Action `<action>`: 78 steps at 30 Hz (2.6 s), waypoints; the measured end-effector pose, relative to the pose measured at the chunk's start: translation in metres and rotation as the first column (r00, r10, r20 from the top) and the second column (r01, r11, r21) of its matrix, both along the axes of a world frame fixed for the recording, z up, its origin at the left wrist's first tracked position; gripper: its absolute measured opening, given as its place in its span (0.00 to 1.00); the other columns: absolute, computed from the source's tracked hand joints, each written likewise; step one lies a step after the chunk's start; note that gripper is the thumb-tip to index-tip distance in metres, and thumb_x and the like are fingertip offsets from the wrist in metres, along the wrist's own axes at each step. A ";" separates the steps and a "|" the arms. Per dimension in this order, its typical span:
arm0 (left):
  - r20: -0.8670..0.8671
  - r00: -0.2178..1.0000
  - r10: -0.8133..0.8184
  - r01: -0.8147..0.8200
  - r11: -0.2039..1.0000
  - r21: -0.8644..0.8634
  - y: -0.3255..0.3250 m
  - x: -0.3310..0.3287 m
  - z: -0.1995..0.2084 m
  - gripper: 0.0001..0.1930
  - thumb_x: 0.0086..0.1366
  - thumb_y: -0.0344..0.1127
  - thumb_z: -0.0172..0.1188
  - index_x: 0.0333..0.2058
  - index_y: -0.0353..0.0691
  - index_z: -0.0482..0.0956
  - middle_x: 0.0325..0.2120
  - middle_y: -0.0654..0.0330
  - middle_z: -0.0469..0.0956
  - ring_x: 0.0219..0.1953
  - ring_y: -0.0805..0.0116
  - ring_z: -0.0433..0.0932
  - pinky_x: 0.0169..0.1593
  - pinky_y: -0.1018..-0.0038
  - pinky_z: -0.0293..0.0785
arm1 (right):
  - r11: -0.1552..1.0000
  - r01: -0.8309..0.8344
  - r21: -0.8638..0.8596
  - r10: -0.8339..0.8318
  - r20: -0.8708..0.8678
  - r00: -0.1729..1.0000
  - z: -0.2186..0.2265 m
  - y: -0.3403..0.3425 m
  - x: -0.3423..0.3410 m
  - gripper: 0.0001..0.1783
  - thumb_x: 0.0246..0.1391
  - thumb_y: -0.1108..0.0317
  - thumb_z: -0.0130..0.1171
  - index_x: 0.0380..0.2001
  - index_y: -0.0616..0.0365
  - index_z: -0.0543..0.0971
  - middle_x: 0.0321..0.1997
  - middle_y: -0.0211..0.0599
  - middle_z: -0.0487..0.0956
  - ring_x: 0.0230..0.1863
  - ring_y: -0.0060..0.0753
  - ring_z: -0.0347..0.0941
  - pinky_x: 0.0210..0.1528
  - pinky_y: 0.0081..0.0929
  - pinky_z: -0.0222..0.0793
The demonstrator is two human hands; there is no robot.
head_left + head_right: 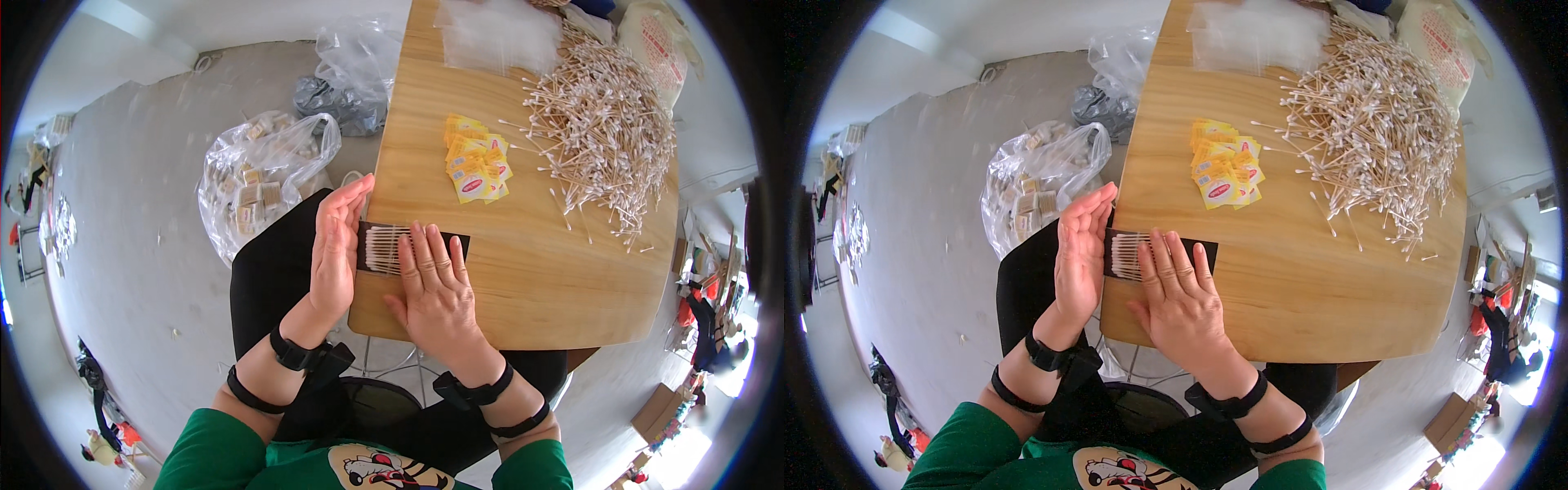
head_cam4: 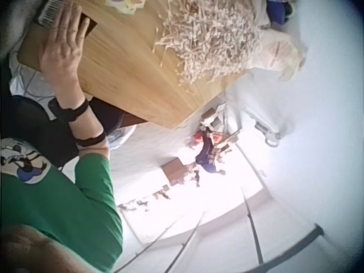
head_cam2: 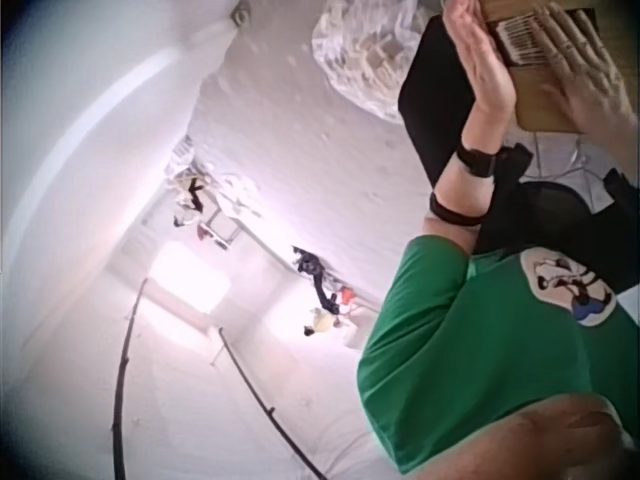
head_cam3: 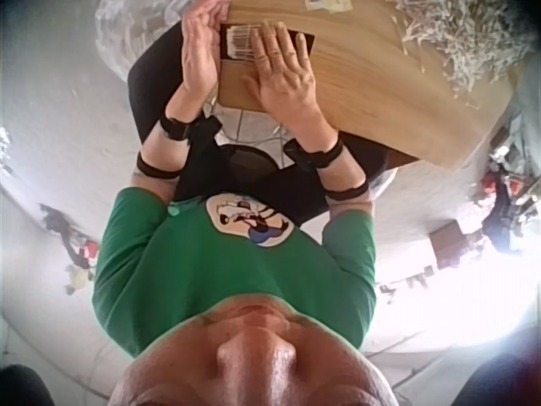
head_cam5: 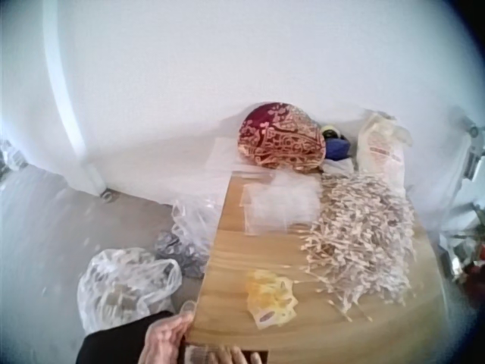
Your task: Counting cotton swabs and placing them into small individual plastic bags.
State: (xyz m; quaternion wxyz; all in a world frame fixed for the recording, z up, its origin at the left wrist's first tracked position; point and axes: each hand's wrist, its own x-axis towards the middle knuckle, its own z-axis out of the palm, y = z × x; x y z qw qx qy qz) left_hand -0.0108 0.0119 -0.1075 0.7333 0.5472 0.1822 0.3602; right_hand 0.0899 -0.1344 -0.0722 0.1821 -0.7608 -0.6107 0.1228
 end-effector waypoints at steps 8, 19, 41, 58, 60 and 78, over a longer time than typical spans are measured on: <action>-0.022 0.999 0.024 -0.025 0.999 -0.031 0.001 0.002 0.000 0.27 0.81 0.51 0.29 0.65 0.37 0.61 0.69 0.47 0.61 0.73 0.55 0.58 0.76 0.59 0.47 | 0.984 0.006 -0.177 0.007 0.073 0.997 0.001 0.014 -0.017 0.50 0.53 0.43 0.64 0.69 0.67 0.63 0.77 0.52 0.57 0.80 0.49 0.47 0.79 0.52 0.40; -0.036 0.999 0.014 -0.015 0.999 -0.035 0.006 0.000 0.001 0.30 0.80 0.55 0.29 0.66 0.38 0.62 0.69 0.48 0.62 0.72 0.57 0.58 0.76 0.60 0.46 | 0.985 0.124 0.122 -0.106 -0.146 0.984 -0.006 0.009 0.005 0.49 0.58 0.50 0.61 0.70 0.75 0.56 0.75 0.66 0.56 0.78 0.62 0.48 0.76 0.59 0.46; 0.090 0.991 -0.098 0.102 0.994 -0.044 -0.016 0.000 0.007 0.34 0.80 0.55 0.35 0.70 0.32 0.52 0.73 0.47 0.52 0.77 0.57 0.46 0.77 0.60 0.36 | 0.992 -0.020 -0.124 0.020 0.000 1.000 0.005 -0.006 -0.013 0.44 0.54 0.49 0.64 0.68 0.64 0.67 0.75 0.52 0.60 0.78 0.51 0.52 0.77 0.58 0.44; 0.001 0.995 -0.095 0.094 0.990 0.101 -0.012 0.004 0.000 0.32 0.80 0.52 0.34 0.70 0.31 0.55 0.73 0.48 0.52 0.78 0.54 0.40 0.77 0.57 0.35 | 0.993 -0.030 -0.116 0.031 0.005 1.000 0.001 -0.007 -0.016 0.49 0.49 0.48 0.68 0.67 0.69 0.66 0.75 0.54 0.60 0.78 0.53 0.52 0.77 0.61 0.40; 0.005 0.996 -0.089 0.088 0.993 0.084 -0.011 0.007 0.002 0.32 0.81 0.52 0.34 0.70 0.31 0.55 0.73 0.48 0.52 0.78 0.54 0.40 0.77 0.58 0.34 | 0.992 -0.028 -0.119 0.029 0.004 1.000 0.002 -0.006 -0.016 0.48 0.49 0.48 0.68 0.67 0.69 0.66 0.75 0.54 0.60 0.78 0.53 0.52 0.77 0.60 0.40; 0.097 0.995 0.033 -0.029 0.999 -0.042 0.000 0.001 -0.001 0.29 0.81 0.52 0.29 0.67 0.37 0.62 0.70 0.49 0.61 0.75 0.54 0.53 0.77 0.59 0.42 | 0.989 0.075 -0.131 -0.064 0.083 0.994 -0.001 0.004 0.001 0.48 0.53 0.46 0.64 0.69 0.66 0.64 0.76 0.48 0.61 0.78 0.49 0.51 0.77 0.60 0.40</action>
